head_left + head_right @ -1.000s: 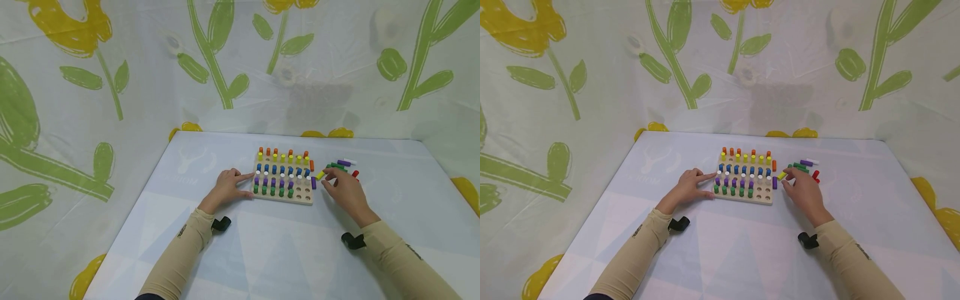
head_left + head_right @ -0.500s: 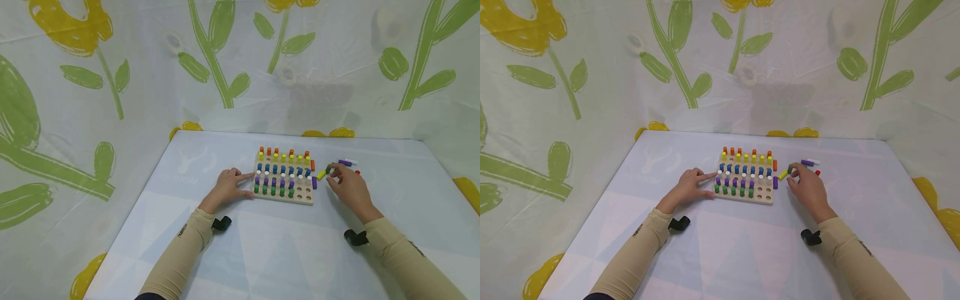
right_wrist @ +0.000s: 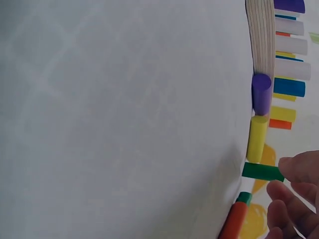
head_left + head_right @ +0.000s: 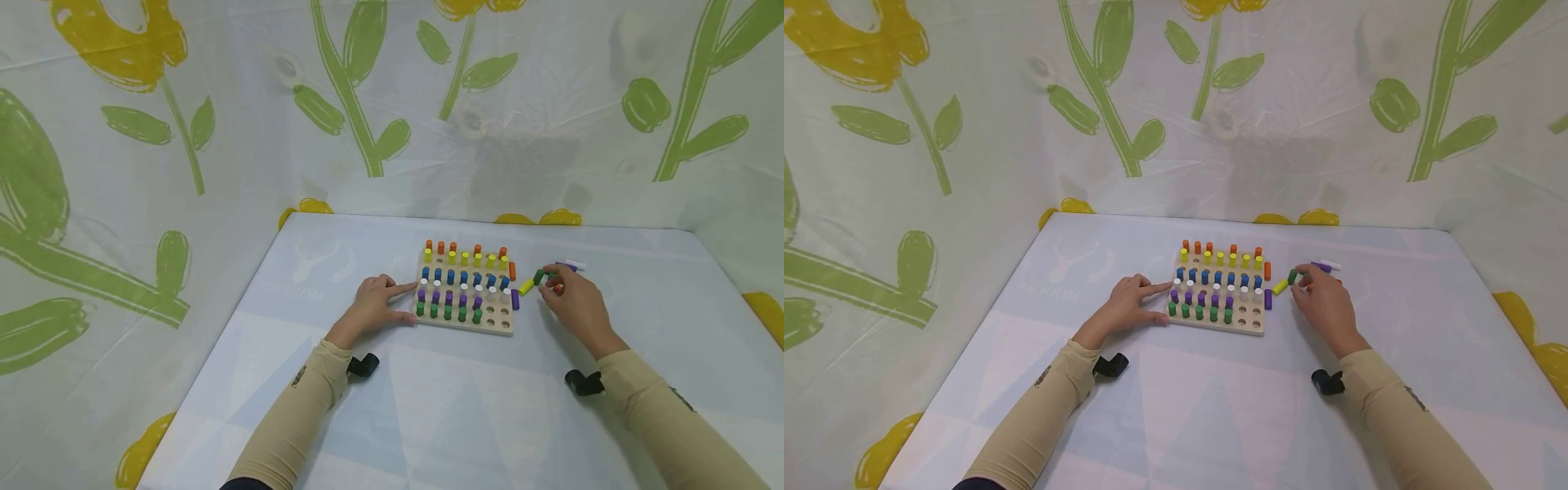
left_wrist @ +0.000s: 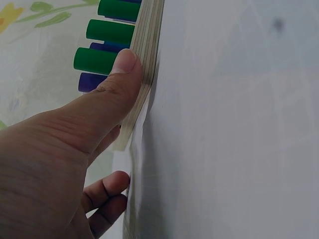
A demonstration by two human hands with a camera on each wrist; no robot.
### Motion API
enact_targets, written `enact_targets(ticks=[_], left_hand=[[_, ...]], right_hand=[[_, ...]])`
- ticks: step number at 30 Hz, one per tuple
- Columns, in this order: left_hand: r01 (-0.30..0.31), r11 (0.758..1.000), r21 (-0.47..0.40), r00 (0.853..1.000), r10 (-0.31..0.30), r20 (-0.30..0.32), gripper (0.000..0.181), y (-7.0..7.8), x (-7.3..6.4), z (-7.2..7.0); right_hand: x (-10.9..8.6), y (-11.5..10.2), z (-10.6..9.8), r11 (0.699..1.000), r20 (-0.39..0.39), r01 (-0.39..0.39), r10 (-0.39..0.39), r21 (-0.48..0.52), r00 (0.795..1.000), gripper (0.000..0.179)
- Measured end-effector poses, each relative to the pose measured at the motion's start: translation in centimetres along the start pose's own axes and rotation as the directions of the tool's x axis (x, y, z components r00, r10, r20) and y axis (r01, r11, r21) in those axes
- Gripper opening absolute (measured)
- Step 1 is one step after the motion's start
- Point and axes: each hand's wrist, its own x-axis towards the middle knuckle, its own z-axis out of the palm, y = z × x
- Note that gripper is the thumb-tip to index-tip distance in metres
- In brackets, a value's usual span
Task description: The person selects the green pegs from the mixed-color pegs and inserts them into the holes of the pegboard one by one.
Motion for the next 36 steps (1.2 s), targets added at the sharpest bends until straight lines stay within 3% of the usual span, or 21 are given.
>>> enact_targets(ticks=[25, 36], left_hand=[[-0.007, 1.000, 0.005, 1.000, 0.007, 0.000, 0.082, -0.1, 0.1, 0.1], [0.000, 1.000, 0.006, 1.000, 0.000, 0.006, 0.083, -0.1, 0.1, 0.0]], right_hand=[[1.7, 0.2, 0.1, 0.999, 0.019, -0.044, 0.045, -0.016, 0.999, 0.041], [1.9, 0.1, 0.3, 1.000, 0.006, -0.020, 0.020, 0.019, 1.000, 0.036]])
